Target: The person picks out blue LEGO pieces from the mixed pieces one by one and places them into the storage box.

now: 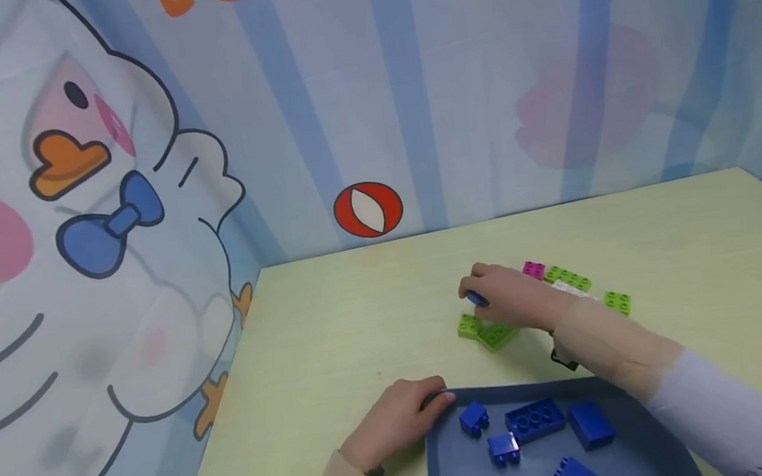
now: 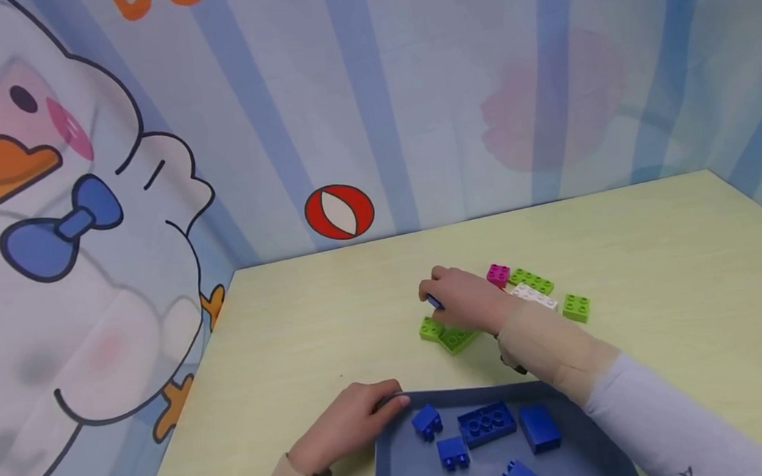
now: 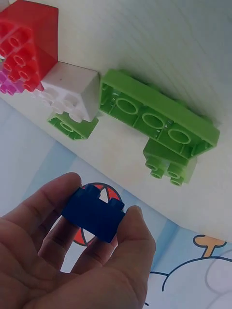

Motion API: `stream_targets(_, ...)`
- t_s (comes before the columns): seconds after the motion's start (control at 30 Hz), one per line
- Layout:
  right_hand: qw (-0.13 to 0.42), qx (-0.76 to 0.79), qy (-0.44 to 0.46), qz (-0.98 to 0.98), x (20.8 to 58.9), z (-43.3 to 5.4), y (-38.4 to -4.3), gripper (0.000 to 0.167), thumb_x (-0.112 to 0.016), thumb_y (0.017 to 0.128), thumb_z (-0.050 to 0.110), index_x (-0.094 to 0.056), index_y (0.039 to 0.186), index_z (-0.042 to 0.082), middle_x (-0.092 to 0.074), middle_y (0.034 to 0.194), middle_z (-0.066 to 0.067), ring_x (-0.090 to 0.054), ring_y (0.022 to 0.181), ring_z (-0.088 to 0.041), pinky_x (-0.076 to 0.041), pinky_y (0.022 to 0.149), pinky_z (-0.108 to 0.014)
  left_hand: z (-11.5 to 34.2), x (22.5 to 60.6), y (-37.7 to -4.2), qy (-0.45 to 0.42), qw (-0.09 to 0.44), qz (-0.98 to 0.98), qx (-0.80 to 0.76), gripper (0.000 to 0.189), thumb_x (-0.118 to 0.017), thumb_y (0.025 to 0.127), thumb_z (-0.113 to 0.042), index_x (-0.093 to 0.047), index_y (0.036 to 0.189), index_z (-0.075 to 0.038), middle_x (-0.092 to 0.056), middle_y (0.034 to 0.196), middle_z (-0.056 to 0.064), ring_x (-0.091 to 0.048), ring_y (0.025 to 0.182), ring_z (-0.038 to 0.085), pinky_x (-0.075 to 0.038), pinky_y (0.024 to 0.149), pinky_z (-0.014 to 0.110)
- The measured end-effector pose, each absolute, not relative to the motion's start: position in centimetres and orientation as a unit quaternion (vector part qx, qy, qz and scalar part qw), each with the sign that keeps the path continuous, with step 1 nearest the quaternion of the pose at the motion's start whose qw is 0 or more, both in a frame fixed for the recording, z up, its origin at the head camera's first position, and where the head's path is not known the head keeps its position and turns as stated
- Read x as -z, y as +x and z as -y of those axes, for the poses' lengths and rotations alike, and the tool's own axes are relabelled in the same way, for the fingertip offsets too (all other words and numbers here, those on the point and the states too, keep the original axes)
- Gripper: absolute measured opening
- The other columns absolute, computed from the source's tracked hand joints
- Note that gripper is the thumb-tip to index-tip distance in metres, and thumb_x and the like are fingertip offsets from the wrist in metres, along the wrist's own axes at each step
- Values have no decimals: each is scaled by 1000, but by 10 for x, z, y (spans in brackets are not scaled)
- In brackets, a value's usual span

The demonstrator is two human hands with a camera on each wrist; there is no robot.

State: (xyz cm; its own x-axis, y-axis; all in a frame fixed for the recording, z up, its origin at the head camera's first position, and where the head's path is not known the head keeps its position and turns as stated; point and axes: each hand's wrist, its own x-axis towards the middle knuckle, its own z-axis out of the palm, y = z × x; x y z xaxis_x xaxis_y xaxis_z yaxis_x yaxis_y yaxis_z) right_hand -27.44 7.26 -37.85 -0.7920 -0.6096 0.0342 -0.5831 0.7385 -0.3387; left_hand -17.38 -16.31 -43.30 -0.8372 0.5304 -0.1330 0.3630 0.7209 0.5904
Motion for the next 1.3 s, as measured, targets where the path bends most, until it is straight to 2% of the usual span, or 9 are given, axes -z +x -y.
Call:
stream_targets(0.13, 22, 155, -333, -930, 374, -79, -261, 25, -71, 92, 8, -68, 117, 8, -59, 104, -7, -57, 82, -17, -53, 77, -35, 163, 433, -174, 243, 148, -915, -286, 20, -56, 105, -32, -62, 91, -19, -50, 69, -11, -49, 63, 5, -41, 62, 24)
stream_targets(0.37, -7, 135, -353, -926, 369, -87, -236, 27, -76, 90, 10, -69, 116, 11, -62, 106, -5, -60, 89, -17, -54, 80, -35, 163, 434, -174, 242, 152, -913, -292, 21, -55, 105, -33, -63, 91, -19, -50, 69, -10, -49, 63, 4, -41, 62, 24)
stream_targets(0.63, -38, 122, -362, -923, 363, -104, -214, 28, -78, 87, 13, -70, 114, 13, -61, 106, -2, -58, 87, -14, -54, 76, -31, 161, 433, -174, 240, 156, -910, -299, 22, -55, 105, -34, -62, 91, -19, -51, 69, -10, -49, 63, 5, -41, 62, 24)
stream_targets(0.87, -4, 111, -389, -915, 364, -116, -193, 31, -81, 86, 15, -70, 115, 18, -62, 110, -1, -62, 98, -19, -56, 81, -34, 160, 434, -173, 248, 148, -909, -299, 22, -55, 105, -34, -61, 90, -19, -50, 68, -11, -49, 63, 5, -40, 62, 24)
stream_targets(1.03, 21, 106, -397, -911, 367, -125, -176, 32, -82, 85, 17, -70, 114, 21, -61, 108, 3, -61, 94, -14, -56, 78, -30, 159, 434, -172, 246, 148, -909, -302, 23, -55, 105, -35, -61, 89, -19, -49, 68, -10, -48, 63, 5, -40, 62, 24)
stream_targets(1.3, 52, 141, -410, -900, 373, -138, -149, 33, -81, 87, 18, -67, 117, 23, -59, 111, 6, -59, 95, -10, -55, 80, -31, 166, 433, -170, 246, 148, -912, -293, 23, -54, 105, -36, -60, 89, -21, -49, 68, -11, -48, 63, 5, -41, 63, 25)
